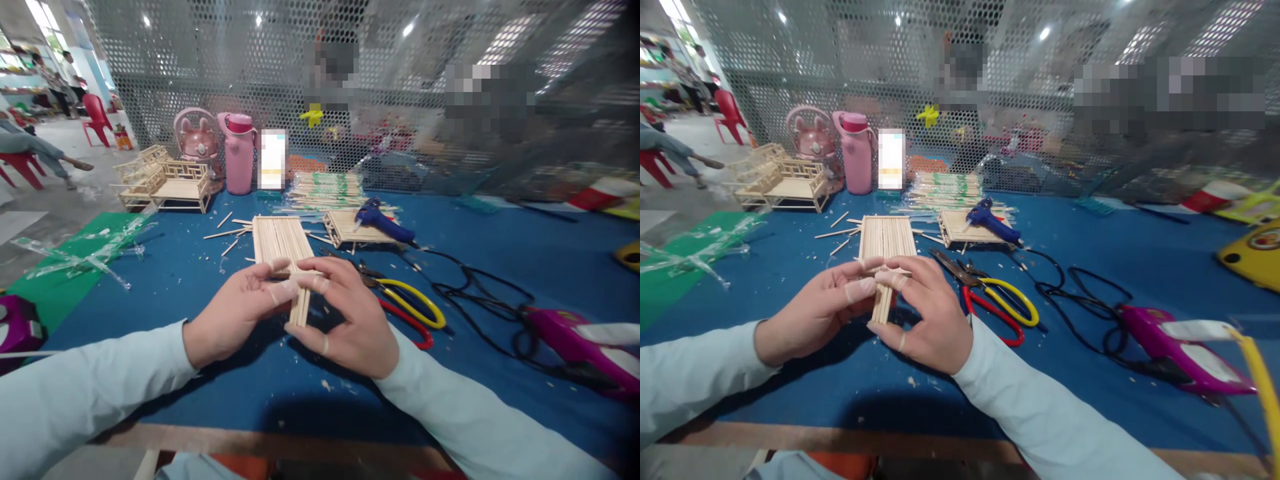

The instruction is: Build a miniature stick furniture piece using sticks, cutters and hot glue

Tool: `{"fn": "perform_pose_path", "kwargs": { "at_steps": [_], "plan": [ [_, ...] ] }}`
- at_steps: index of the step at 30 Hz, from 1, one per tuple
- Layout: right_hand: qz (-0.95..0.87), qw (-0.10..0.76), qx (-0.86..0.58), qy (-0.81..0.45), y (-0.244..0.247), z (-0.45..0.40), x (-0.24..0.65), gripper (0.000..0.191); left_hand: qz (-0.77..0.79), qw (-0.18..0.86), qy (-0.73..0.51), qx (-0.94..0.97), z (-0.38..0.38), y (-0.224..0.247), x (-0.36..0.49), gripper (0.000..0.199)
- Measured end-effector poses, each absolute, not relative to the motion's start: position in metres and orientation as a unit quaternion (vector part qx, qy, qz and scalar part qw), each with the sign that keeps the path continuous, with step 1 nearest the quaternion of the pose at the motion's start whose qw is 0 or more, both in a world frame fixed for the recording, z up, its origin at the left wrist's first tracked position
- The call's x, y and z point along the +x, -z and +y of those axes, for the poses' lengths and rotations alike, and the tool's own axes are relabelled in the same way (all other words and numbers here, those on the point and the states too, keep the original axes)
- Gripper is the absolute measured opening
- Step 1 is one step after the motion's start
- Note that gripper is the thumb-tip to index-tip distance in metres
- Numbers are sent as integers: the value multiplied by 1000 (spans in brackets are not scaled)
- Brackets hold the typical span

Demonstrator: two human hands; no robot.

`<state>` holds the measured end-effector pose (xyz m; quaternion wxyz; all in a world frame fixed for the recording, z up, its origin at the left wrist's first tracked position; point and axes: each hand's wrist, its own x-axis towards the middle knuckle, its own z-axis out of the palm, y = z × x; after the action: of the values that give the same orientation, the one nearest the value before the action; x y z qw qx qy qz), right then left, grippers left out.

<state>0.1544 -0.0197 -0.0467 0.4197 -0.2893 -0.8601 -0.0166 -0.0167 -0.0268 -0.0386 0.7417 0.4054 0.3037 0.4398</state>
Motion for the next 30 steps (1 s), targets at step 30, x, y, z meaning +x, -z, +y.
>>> {"fn": "perform_pose_path", "kwargs": {
  "at_steps": [30],
  "plan": [
    [-855, 414, -303, 83, 58, -23, 150, 57, 333, 750, -361, 443, -28, 39, -18, 26]
  ]
}}
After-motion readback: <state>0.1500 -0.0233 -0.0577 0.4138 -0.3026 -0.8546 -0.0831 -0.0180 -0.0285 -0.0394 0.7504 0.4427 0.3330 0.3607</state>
